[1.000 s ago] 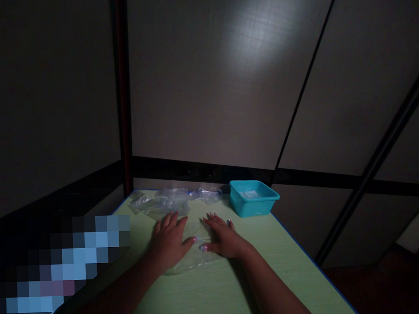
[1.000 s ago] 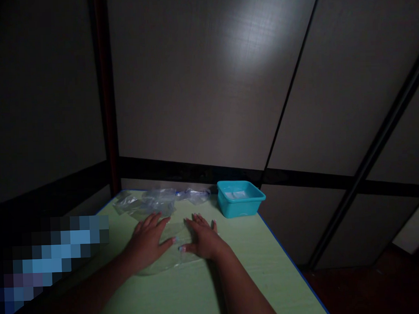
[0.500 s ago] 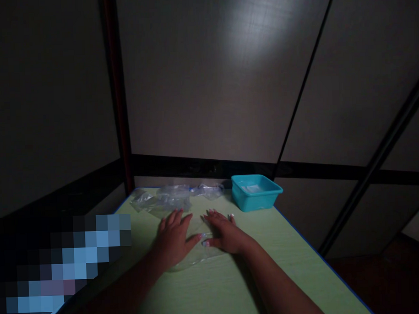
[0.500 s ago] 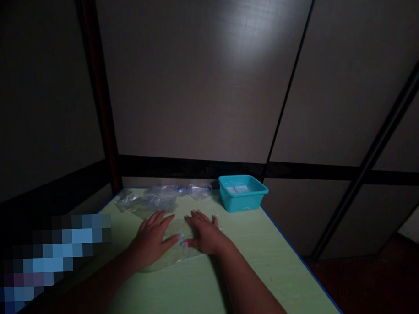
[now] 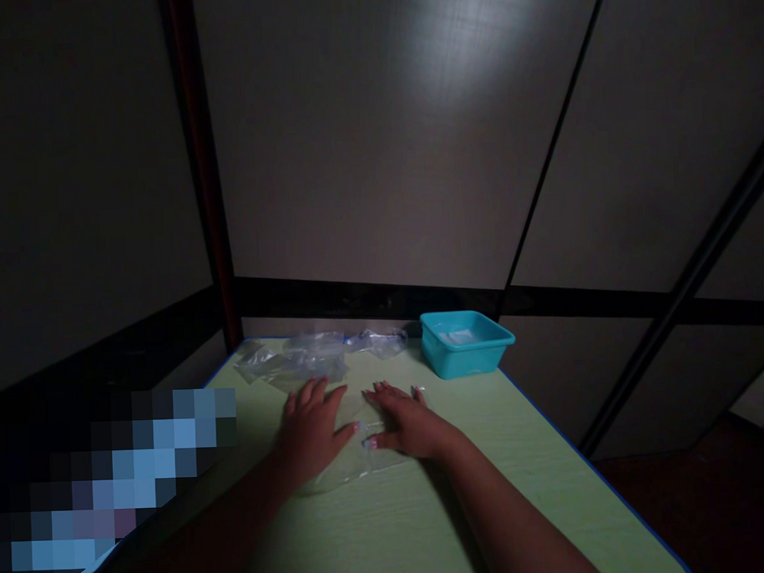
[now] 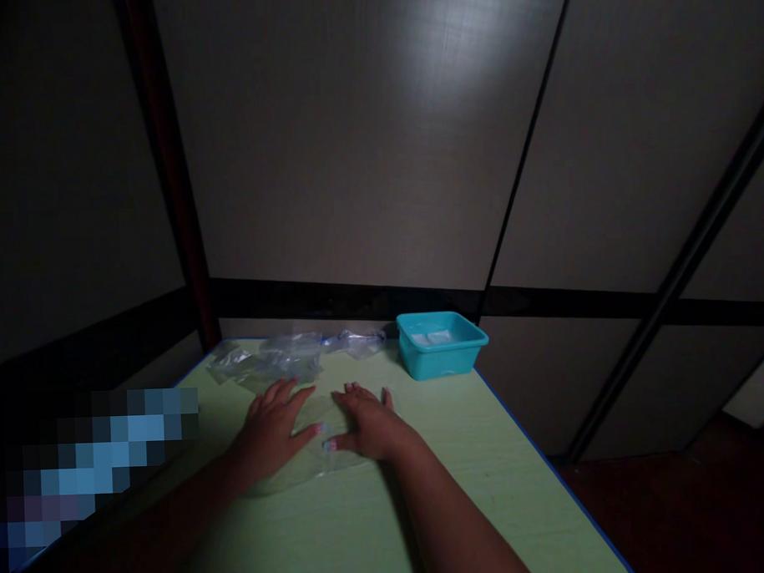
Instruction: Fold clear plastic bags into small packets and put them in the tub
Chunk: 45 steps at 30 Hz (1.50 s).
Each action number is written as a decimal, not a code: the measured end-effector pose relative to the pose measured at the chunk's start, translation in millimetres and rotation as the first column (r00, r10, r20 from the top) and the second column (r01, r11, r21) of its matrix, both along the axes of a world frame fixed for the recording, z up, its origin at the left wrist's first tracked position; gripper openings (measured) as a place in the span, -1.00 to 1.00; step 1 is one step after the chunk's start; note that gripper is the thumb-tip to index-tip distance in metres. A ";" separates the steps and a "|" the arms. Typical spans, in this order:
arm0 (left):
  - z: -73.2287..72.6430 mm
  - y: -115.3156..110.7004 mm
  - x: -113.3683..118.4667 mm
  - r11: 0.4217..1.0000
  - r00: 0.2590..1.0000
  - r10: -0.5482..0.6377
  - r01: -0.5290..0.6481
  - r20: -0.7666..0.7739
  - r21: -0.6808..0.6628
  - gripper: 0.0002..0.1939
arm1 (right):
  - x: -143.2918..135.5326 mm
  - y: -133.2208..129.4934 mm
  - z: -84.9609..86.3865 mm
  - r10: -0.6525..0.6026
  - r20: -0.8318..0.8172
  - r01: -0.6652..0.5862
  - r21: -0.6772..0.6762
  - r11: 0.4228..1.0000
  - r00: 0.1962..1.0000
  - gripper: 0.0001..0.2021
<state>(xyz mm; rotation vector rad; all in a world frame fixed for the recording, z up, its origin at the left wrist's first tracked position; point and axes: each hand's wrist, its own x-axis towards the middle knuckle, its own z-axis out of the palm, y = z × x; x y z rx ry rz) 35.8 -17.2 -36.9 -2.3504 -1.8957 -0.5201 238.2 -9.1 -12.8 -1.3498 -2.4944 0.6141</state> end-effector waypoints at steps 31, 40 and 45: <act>25.2 -20.9 12.6 0.837 0.827 -0.545 0.530 0.137 0.134 -0.88 | 3.2 -1.0 1.7 0.016 0.102 -0.013 -0.034 0.999 0.995 -0.16; 24.1 -17.4 9.1 0.877 0.857 -0.480 0.459 0.187 0.144 -0.92 | 3.2 -2.9 7.5 0.014 0.098 -0.010 -0.032 0.999 0.995 -0.13; 22.7 -16.1 9.2 0.922 0.904 -0.386 0.368 0.187 0.123 -0.86 | 0.8 -6.9 10.9 -0.014 0.105 0.014 0.001 1.000 0.994 -0.16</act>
